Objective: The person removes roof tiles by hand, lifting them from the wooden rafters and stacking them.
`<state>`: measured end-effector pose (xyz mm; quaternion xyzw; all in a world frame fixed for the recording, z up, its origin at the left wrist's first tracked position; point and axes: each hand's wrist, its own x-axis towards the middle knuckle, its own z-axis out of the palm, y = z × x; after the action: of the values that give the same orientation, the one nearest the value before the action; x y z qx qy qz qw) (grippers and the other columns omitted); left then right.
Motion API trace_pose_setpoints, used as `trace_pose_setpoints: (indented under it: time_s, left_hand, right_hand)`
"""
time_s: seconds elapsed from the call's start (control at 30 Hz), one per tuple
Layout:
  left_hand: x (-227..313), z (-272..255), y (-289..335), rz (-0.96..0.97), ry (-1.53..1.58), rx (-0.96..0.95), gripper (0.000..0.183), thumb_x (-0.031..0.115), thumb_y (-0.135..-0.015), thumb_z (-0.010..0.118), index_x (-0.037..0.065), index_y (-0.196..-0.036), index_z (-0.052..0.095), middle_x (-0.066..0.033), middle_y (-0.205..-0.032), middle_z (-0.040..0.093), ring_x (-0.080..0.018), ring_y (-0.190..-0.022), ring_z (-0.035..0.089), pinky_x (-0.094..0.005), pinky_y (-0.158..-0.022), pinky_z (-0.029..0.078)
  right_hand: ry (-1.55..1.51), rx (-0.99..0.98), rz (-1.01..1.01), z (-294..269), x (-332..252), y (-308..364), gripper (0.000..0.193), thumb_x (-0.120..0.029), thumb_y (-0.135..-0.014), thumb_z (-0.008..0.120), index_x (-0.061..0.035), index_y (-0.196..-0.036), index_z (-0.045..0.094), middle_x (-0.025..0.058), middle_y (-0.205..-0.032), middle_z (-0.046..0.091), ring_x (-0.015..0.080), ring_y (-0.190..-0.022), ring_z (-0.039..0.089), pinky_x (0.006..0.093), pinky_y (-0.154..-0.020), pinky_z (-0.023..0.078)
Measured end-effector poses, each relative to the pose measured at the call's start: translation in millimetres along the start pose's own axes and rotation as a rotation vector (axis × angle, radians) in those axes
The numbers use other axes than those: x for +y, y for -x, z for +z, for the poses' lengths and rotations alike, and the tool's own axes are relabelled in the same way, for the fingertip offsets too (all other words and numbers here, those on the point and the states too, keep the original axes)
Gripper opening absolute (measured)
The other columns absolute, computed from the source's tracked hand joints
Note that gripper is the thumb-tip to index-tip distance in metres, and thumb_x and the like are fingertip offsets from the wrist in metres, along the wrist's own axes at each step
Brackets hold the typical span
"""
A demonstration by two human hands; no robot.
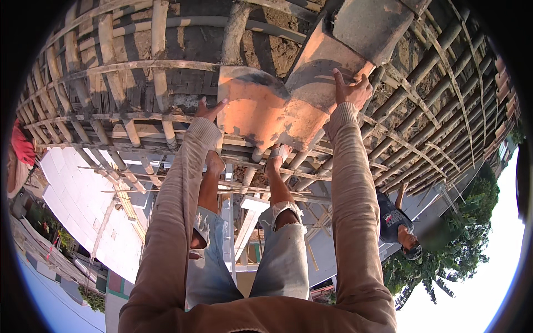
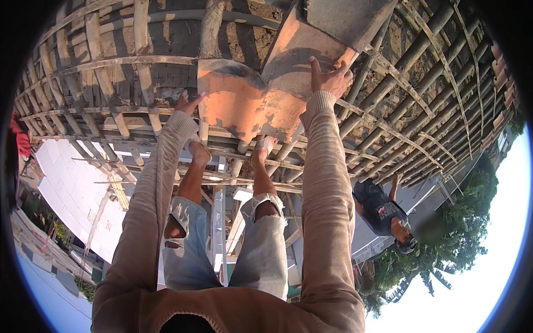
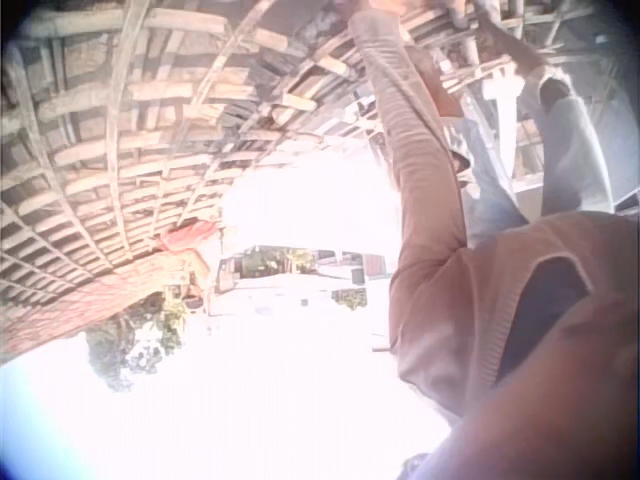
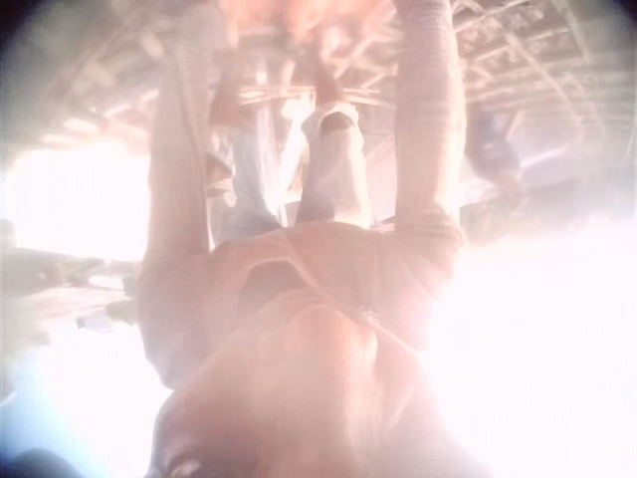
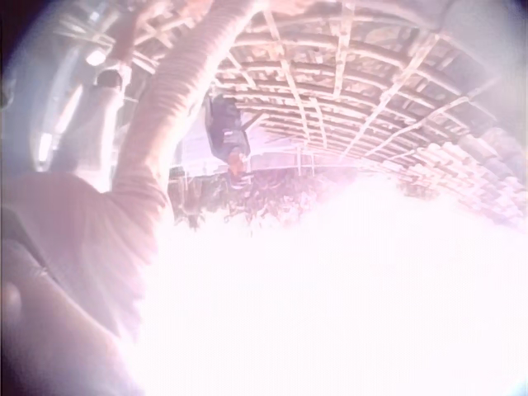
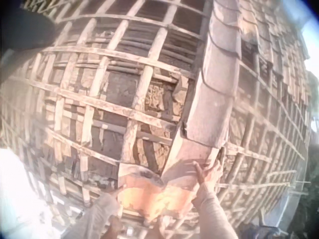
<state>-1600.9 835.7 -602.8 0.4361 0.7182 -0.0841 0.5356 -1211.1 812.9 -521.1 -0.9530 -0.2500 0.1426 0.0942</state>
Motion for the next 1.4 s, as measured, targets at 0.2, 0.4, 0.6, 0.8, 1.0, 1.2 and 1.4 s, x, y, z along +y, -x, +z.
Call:
trace_pose_setpoints:
  time_s: [0.2, 0.4, 0.6, 0.8, 1.0, 1.2, 1.4]
  left_hand:
    - [12.9, 48.8, -12.0, 0.131, 0.060, 0.126, 0.070, 0.055, -0.064, 0.074, -0.002, -0.101, 0.057, -0.0148, -0.086, 0.064, -0.0269, -0.074, 0.063, -0.0366, -0.065, 0.051]
    - [-13.7, 41.9, 37.6, 0.131, 0.454, -0.002, 0.047, 0.041, -0.074, 0.071, -0.002, -0.090, 0.063, -0.0130, -0.074, 0.064, -0.0211, -0.066, 0.062, -0.0320, -0.062, 0.050]
    - [-2.5, 4.7, 79.9, 0.354, -0.090, -0.068, 0.044, 0.043, -0.072, 0.073, -0.001, -0.077, 0.067, -0.0102, -0.066, 0.064, -0.0182, -0.061, 0.061, -0.0308, -0.059, 0.047]
    - [30.6, -31.8, 146.9, 0.261, 0.259, -0.196, 0.031, 0.029, -0.076, 0.072, -0.001, -0.083, 0.064, -0.0049, -0.079, 0.063, -0.0109, -0.071, 0.058, -0.0255, -0.065, 0.044]
    - [-1.8, -69.4, 141.5, 0.236, 0.324, -0.181, 0.026, 0.021, -0.076, 0.071, 0.001, -0.089, 0.061, -0.0023, -0.087, 0.062, -0.0109, -0.082, 0.056, -0.0266, -0.074, 0.044]
    - [36.5, -70.4, 177.2, 0.380, 0.452, -0.039, 0.021, 0.014, -0.076, 0.070, 0.003, -0.092, 0.060, -0.0019, -0.091, 0.061, -0.0107, -0.084, 0.056, -0.0274, -0.077, 0.042]
    - [29.9, -89.1, 198.7, 0.275, 0.432, -0.024, 0.020, 0.012, -0.077, 0.069, 0.003, -0.092, 0.060, -0.0015, -0.088, 0.061, -0.0111, -0.082, 0.056, -0.0285, -0.075, 0.044]
  right_hand:
    - [-0.091, -0.246, 0.166, 0.4, 65.2, -37.6, 0.088, -0.059, -0.049, 0.080, 0.0046, -0.102, 0.050, 0.0203, -0.100, 0.059, 0.0299, -0.095, 0.059, 0.0368, -0.083, 0.047]
    - [-0.330, -0.286, 0.194, -18.9, 70.8, -20.3, 0.078, -0.049, -0.050, 0.084, 0.0062, -0.095, 0.053, 0.0171, -0.090, 0.062, 0.0236, -0.083, 0.063, 0.0326, -0.074, 0.051]
    - [-0.494, -0.315, 0.212, -50.8, 87.5, -26.9, 0.056, -0.033, -0.054, 0.085, 0.0034, -0.081, 0.053, 0.0131, -0.076, 0.062, 0.0201, -0.065, 0.062, 0.0298, -0.061, 0.051]
    - [-0.543, -0.363, 0.265, -87.4, 137.1, 3.2, 0.045, -0.019, -0.053, 0.085, 0.0018, -0.080, 0.054, 0.0105, -0.075, 0.061, 0.0181, -0.062, 0.060, 0.0291, -0.059, 0.050]
    - [-0.571, -0.424, 0.268, -33.8, 202.7, 92.7, 0.048, -0.016, -0.051, 0.085, 0.0020, -0.085, 0.057, 0.0079, -0.077, 0.061, 0.0174, -0.066, 0.058, 0.0310, -0.062, 0.049]
    - [-0.531, -0.374, 0.298, 39.3, 203.4, 109.7, 0.062, -0.029, -0.052, 0.085, 0.0036, -0.095, 0.055, 0.0135, -0.083, 0.063, 0.0232, -0.075, 0.061, 0.0339, -0.069, 0.049]
    - [-0.130, 0.025, -0.078, 42.5, 199.1, 96.6, 0.083, -0.044, -0.056, 0.082, 0.0059, -0.111, 0.046, 0.0134, -0.086, 0.054, 0.0305, -0.080, 0.055, 0.0399, -0.072, 0.047]
